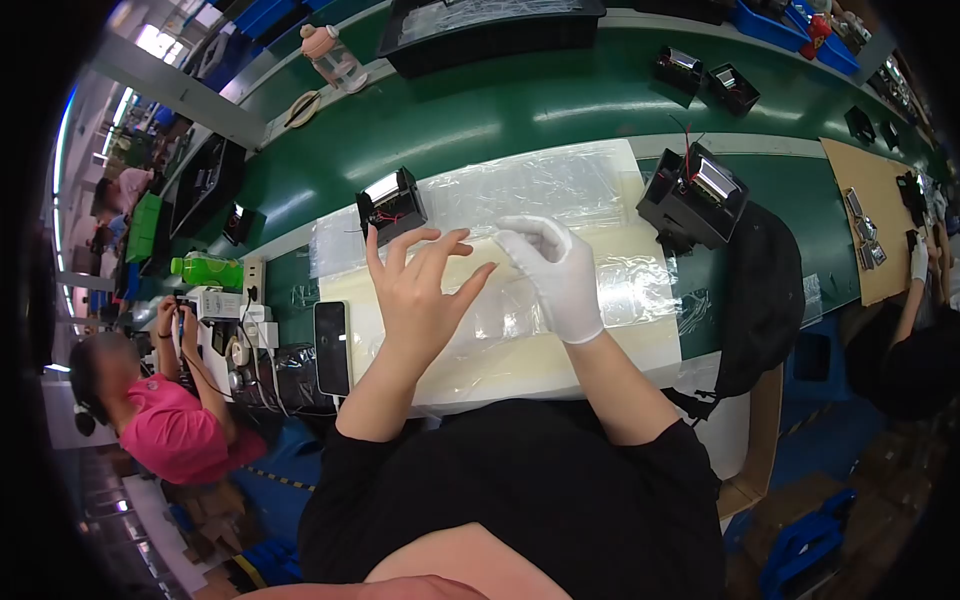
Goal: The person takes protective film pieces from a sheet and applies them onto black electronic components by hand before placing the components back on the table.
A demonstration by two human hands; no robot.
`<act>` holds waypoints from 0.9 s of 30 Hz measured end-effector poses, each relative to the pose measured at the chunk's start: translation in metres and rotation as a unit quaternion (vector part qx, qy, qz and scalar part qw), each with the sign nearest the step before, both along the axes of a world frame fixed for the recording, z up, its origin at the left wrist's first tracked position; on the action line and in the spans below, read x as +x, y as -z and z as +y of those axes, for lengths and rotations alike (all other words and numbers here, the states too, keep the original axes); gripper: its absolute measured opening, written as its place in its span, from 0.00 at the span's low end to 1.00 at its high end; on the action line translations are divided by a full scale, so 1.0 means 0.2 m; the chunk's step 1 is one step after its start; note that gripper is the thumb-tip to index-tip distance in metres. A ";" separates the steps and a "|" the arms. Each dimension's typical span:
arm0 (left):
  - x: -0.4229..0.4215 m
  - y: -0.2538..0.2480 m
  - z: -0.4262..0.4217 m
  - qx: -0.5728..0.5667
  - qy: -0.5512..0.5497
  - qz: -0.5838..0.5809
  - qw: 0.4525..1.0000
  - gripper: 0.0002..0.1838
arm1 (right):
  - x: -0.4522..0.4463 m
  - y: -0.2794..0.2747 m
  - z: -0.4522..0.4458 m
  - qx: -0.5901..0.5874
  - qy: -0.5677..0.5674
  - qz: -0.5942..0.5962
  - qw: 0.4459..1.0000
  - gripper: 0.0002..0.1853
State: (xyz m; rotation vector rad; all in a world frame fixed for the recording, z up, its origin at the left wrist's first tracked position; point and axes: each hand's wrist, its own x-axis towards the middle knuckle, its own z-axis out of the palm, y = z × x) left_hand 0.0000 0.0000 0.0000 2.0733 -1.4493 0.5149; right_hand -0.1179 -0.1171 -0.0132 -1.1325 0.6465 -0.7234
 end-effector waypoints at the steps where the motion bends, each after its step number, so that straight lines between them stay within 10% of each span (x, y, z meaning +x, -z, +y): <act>1: -0.01 0.01 0.00 -0.002 0.007 -0.002 1.000 0.22 | 0.01 0.01 -0.01 0.000 0.007 0.003 1.000 0.15; 15: 0.02 -0.02 -0.03 -0.027 -0.001 0.010 1.000 0.24 | 0.04 -0.09 0.03 0.038 0.018 -0.006 0.999 0.08; 21: 0.26 0.04 -0.03 -0.062 -0.016 0.186 0.981 0.25 | 0.03 -0.06 0.00 0.006 0.023 -0.006 1.000 0.07; 27: 0.48 0.24 -0.01 0.092 -0.084 0.024 0.992 0.21 | -0.01 -0.13 -0.03 -0.069 0.005 0.019 0.997 0.06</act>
